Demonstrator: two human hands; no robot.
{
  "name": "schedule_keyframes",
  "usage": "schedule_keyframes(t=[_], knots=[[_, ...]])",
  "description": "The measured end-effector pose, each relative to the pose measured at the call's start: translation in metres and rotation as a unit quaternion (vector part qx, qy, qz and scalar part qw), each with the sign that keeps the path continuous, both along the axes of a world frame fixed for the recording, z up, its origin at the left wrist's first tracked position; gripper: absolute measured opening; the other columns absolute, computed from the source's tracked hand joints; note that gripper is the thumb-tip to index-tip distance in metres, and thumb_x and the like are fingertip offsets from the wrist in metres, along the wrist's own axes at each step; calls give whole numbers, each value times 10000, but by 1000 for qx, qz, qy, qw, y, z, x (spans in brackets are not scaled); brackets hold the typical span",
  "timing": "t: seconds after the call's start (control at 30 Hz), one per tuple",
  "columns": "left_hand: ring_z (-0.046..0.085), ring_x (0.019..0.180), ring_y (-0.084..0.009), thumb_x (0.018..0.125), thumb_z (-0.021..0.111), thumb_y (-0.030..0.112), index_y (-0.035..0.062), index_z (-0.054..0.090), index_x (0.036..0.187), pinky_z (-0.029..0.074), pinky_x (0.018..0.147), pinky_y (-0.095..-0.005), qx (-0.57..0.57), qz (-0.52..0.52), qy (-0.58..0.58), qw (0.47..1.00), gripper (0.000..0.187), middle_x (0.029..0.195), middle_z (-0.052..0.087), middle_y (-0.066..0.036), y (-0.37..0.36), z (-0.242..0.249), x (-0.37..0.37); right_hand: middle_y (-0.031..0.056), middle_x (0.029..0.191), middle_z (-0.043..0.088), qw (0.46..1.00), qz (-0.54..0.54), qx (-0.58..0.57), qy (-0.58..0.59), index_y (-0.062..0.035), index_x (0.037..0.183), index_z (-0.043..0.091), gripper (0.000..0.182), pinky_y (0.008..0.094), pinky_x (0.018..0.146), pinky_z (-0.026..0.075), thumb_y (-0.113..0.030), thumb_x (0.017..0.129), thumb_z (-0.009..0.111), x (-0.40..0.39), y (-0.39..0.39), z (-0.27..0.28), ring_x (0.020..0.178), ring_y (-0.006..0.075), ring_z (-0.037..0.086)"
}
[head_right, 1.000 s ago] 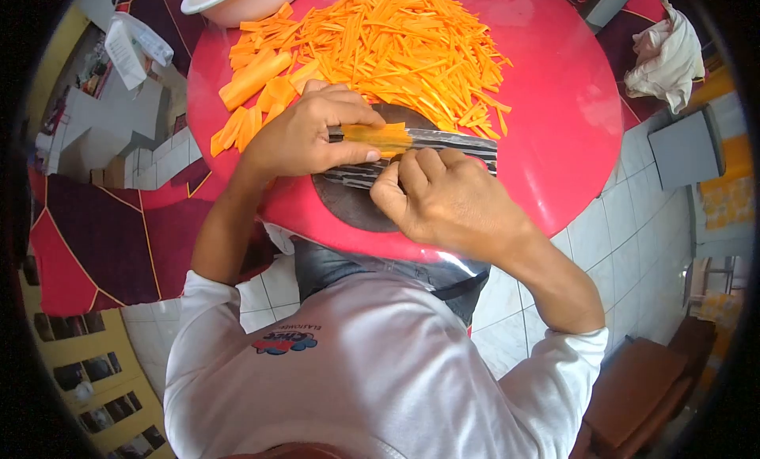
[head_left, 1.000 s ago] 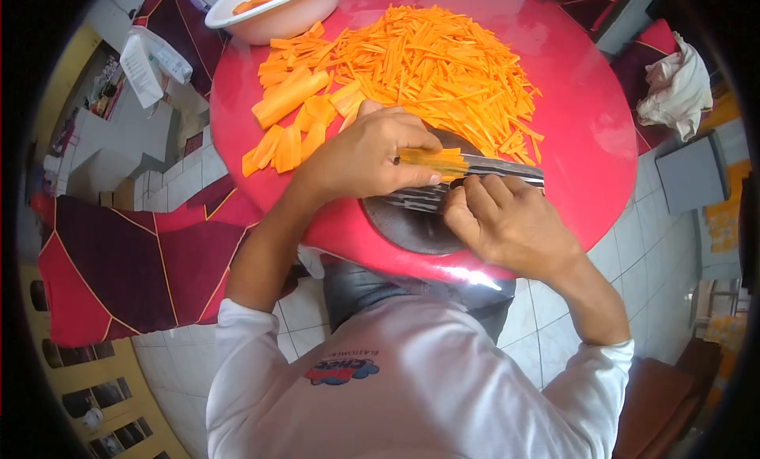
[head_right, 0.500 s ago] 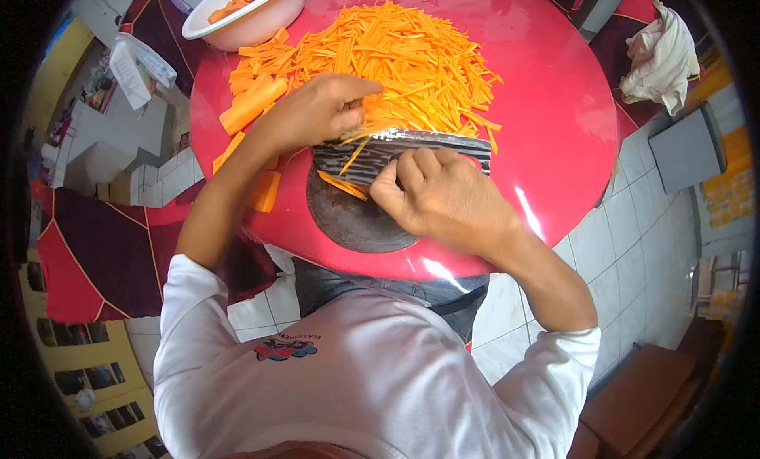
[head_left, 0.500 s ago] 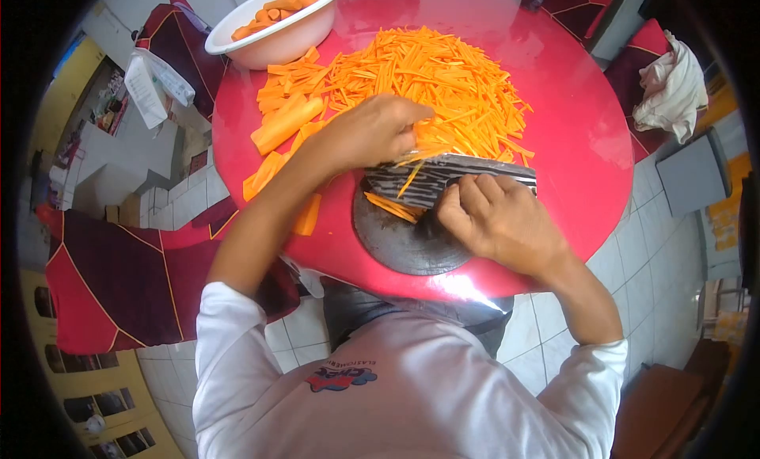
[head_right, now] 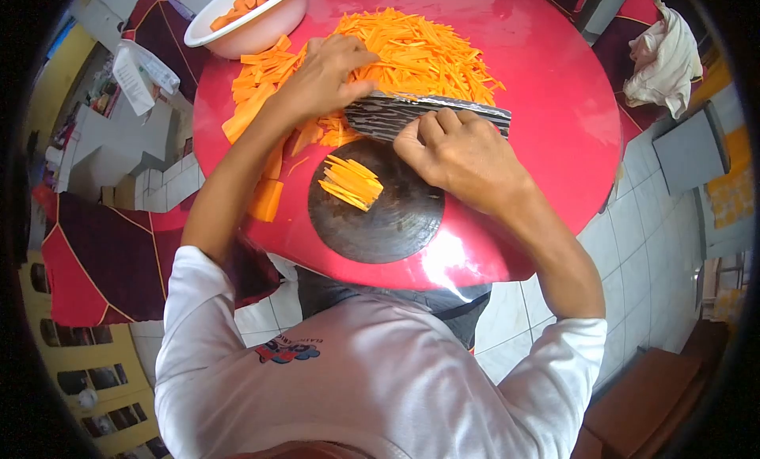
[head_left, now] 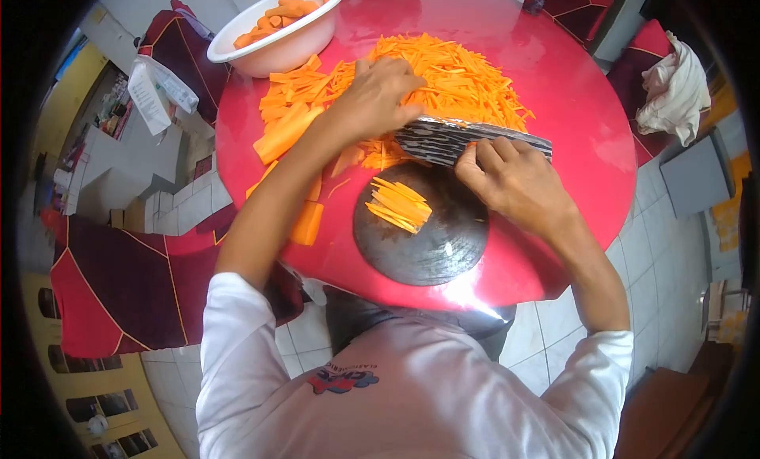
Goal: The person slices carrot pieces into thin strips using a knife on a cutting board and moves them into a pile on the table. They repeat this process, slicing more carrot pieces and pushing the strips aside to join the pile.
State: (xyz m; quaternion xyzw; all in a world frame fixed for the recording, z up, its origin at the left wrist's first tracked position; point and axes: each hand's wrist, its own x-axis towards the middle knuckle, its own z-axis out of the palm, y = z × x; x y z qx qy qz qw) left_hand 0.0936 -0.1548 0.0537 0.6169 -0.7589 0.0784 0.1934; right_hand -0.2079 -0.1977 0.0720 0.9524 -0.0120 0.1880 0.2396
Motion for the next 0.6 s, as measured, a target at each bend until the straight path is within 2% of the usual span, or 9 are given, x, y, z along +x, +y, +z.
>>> schedule_keyframes(t=[0.03,0.13,0.23,0.33,0.37,0.47,0.57,0.6], knots=[[638,1298,-304,928,860,359,62,825,1220,395,1107,-499,-49,1,-5,999,418,1277,734,-113,-5,-3,2,88,889,676,1000,-3,2,2,-41,1085,621,257,389,724,663,-133,861,707,0,0,-1,870,246,753],[636,1271,-282,947,844,344,76,839,1200,381,1087,-485,-37,-82,120,989,368,1224,731,-99,-4,-3,-5,84,881,673,1000,4,4,-5,-40,1089,622,269,382,709,657,-144,857,711,0,-1,-6,863,240,751],[655,1218,-270,946,850,335,87,855,1159,373,1070,-483,-84,-82,54,992,327,1170,739,-85,-1,-11,-20,86,883,677,1000,6,15,-4,-38,1091,622,275,381,709,656,-138,852,714,1,0,-5,864,238,753],[668,1208,-255,942,855,360,100,867,1132,363,1077,-477,-28,-47,45,998,322,1158,750,-74,-15,-11,-8,92,892,683,1000,17,5,-5,-38,1097,618,274,387,713,658,-131,857,711,2,0,-5,864,245,755],[670,1206,-252,941,855,355,109,873,1088,359,1072,-470,-53,-18,29,998,287,1158,751,-66,-16,-14,-8,93,896,686,1000,17,7,-7,-37,1100,617,276,388,712,658,-131,857,710,2,0,-4,863,248,756],[670,1215,-254,946,847,323,114,872,1069,366,1065,-477,-68,-47,102,991,243,1169,759,-66,-10,-8,-16,95,904,692,1000,12,12,-15,-34,1113,615,286,390,716,657,-131,860,708,0,-1,-4,864,258,757],[674,1241,-253,944,849,320,110,867,1084,383,1051,-483,-91,-28,0,995,253,1207,774,-73,-8,-15,-15,95,911,698,999,1,29,-16,-41,1140,611,305,400,748,658,-131,865,708,-3,-4,-10,887,276,760],[674,1241,-253,944,849,320,110,867,1084,383,1051,-483,-85,-24,4,996,253,1207,774,-73,-3,-21,-16,95,917,701,999,-5,46,-20,-48,1153,609,311,410,772,659,-130,870,708,-4,-5,-12,905,285,761]])
